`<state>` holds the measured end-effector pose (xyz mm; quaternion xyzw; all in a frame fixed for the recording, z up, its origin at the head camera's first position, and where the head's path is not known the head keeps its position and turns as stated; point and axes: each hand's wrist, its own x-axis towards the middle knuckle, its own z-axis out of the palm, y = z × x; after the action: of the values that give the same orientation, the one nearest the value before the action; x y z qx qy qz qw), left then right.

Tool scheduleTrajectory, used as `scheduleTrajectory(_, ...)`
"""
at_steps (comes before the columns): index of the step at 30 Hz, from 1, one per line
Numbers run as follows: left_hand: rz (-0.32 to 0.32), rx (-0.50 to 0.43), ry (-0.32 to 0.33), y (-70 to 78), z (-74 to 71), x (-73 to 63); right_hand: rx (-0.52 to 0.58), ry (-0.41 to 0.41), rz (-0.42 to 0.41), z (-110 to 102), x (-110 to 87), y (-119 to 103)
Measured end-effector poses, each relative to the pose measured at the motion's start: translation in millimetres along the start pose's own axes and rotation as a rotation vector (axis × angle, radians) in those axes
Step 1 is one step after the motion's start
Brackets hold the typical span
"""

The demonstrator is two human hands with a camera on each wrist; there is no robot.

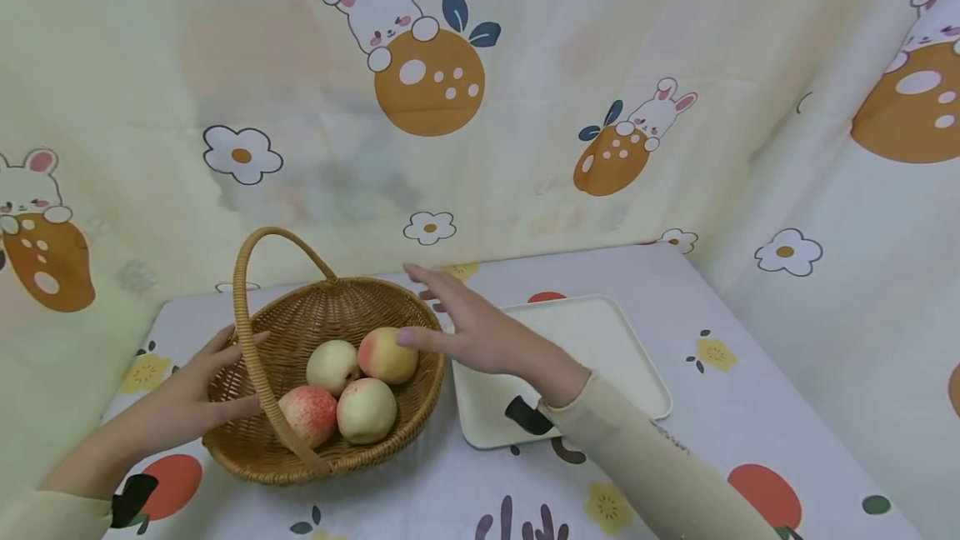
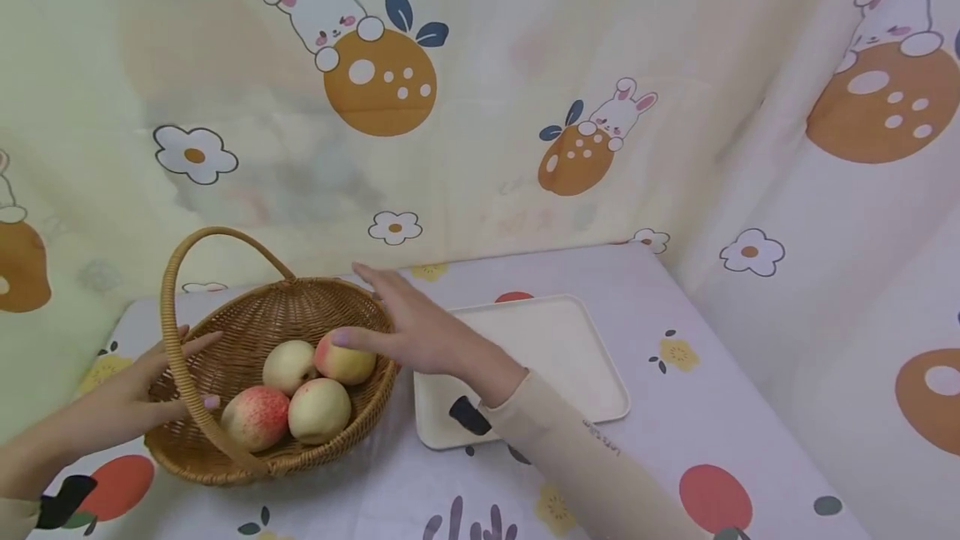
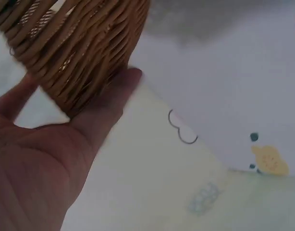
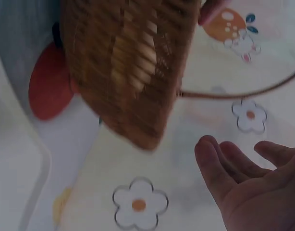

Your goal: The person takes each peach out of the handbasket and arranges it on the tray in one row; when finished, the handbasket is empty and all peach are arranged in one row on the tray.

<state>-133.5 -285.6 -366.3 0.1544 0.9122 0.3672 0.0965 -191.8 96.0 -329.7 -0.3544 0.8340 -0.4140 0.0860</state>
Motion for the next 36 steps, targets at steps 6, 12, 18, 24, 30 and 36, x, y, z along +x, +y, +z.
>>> scheduleTrajectory(6,-0.102,-0.04,-0.009,-15.9,6.6,-6.7,-0.059,-0.147,-0.022,37,10.3,-5)
scheduleTrajectory(12,-0.206,-0.173,-0.093,-21.2,8.7,-10.0,-0.175,-0.237,-0.03,60,16.8,-3)
scheduleTrajectory(18,-0.299,-0.322,-0.107,-15.7,10.4,-7.3,-0.351,-0.26,-0.039,71,19.4,-2)
scheduleTrajectory(24,-0.321,-0.271,-0.083,-12.9,10.6,-6.0,-0.469,-0.265,-0.017,82,24.6,-5)
scheduleTrajectory(30,-0.34,-0.258,-0.073,-14.8,9.9,-6.5,-0.63,-0.259,0.045,93,31.5,-12)
scheduleTrajectory(36,-0.341,-0.269,-0.07,-14.1,12.5,-8.0,-0.739,-0.217,0.037,103,33.1,-14)
